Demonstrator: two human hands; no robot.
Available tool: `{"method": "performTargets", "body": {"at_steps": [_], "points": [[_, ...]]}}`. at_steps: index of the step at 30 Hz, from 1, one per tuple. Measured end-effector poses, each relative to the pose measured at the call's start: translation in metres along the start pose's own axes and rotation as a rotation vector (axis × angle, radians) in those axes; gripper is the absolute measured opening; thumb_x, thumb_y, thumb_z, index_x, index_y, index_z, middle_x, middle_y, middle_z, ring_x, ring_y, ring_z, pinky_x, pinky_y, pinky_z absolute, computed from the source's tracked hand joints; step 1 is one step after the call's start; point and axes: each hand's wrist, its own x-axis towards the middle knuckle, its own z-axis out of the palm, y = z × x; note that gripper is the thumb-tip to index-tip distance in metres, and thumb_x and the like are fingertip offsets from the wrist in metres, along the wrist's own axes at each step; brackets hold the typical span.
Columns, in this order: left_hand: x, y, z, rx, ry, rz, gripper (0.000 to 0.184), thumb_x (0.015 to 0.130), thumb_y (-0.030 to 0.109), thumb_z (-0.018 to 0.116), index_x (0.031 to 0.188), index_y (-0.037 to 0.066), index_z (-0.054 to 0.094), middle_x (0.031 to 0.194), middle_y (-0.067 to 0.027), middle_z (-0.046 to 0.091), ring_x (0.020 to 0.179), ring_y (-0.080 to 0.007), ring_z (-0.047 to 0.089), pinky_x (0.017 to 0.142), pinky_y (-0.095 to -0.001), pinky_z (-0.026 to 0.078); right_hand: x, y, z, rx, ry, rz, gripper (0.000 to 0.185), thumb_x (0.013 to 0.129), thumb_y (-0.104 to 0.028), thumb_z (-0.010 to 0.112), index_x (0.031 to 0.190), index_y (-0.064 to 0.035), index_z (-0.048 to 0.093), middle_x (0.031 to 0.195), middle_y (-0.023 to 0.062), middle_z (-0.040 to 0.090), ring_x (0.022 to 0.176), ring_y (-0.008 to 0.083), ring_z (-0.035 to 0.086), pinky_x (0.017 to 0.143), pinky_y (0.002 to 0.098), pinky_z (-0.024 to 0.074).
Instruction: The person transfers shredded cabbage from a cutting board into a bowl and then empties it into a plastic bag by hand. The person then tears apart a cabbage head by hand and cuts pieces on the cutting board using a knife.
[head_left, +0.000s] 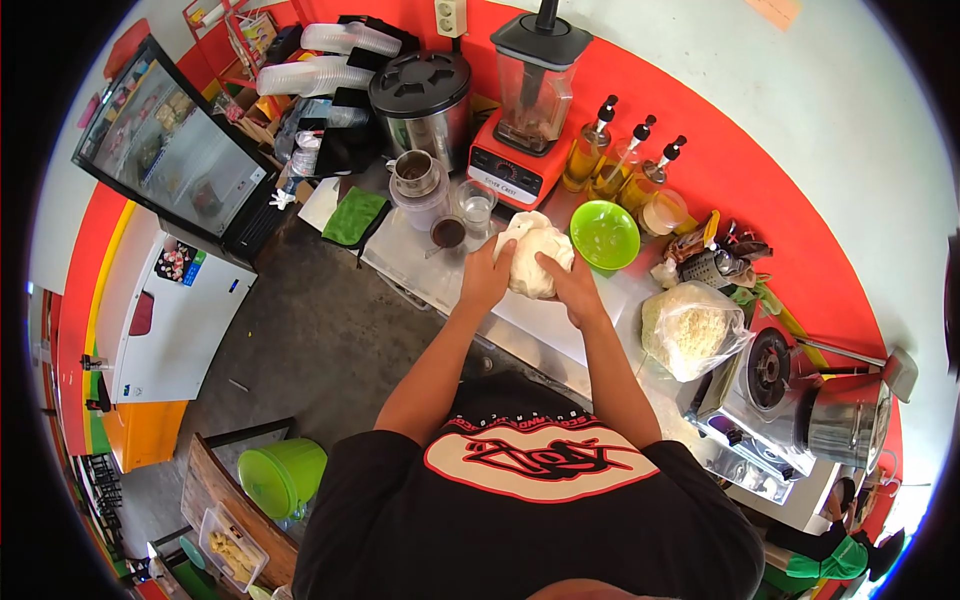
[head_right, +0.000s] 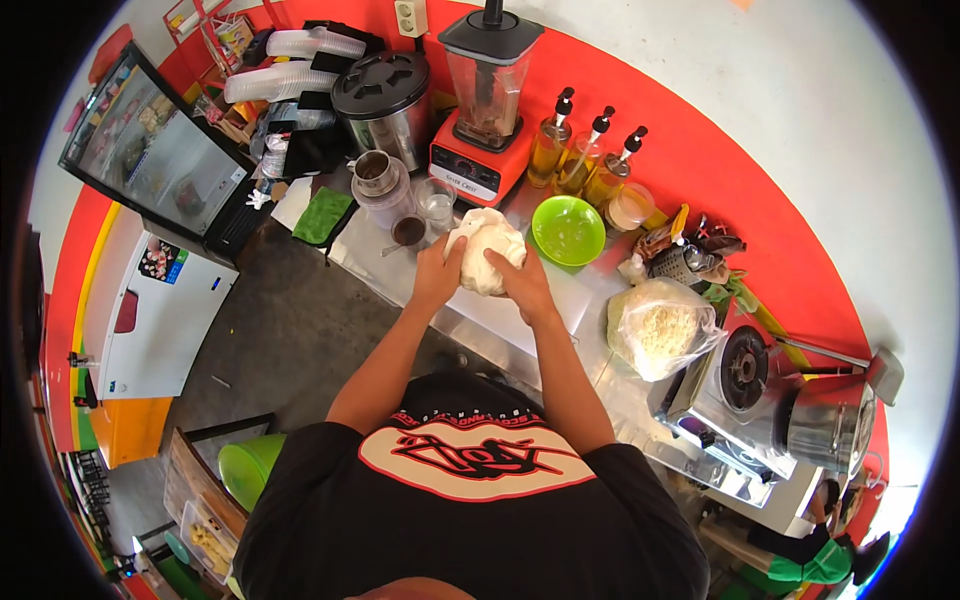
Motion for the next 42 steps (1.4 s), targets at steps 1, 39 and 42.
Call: {"method": "performTargets", "body": {"at_steps": [1, 39, 42], "points": [[0.000, -0.004, 0.005, -0.126, 0.050, 0.078, 0.040, 0.102, 0.029, 0.057, 0.120, -0.007, 0.061, 0.098, -0.0273, 0.071, 0.094, -0.0417, 0.071, 0.080, -0.0433, 0.054, 0.008, 0.005, -0.005, 0.025, -0.029, -0.093, 0.056, 0.091, -0.020, 0.074, 0.136, 0.0017, 0.049, 0.122, 0.0147, 0.063, 0.106, 0.0223, 0.068, 0.075, 0.0383, 0.0636], [0.030, -0.020, -0.019, -0.614, -0.287, 0.243, 0.046, 0.094, 0.024, 0.074, 0.131, 0.001, 0.061, 0.105, -0.0071, 0.071, 0.090, -0.0092, 0.066, 0.069, -0.0265, 0.057, -0.012, -0.038, -0.024, -0.374, -0.077, -0.277, 0.073, 0.083, -0.028, 0.081, 0.138, 0.0088, 0.050, 0.126, 0.0189, 0.065, 0.114, 0.0236, 0.063, 0.099, 0.0346, 0.0492], [0.028, -0.011, -0.012, -0.527, -0.114, 0.290, 0.038, 0.098, 0.026, 0.068, 0.126, 0.000, 0.063, 0.093, -0.0063, 0.072, 0.079, -0.0111, 0.068, 0.063, -0.0265, 0.056, -0.011, -0.039, -0.027, -0.447, -0.074, -0.312, 0.075, 0.082, -0.027, 0.082, 0.139, 0.0086, 0.049, 0.127, 0.0188, 0.064, 0.115, 0.0236, 0.063, 0.100, 0.0345, 0.0487]]}}
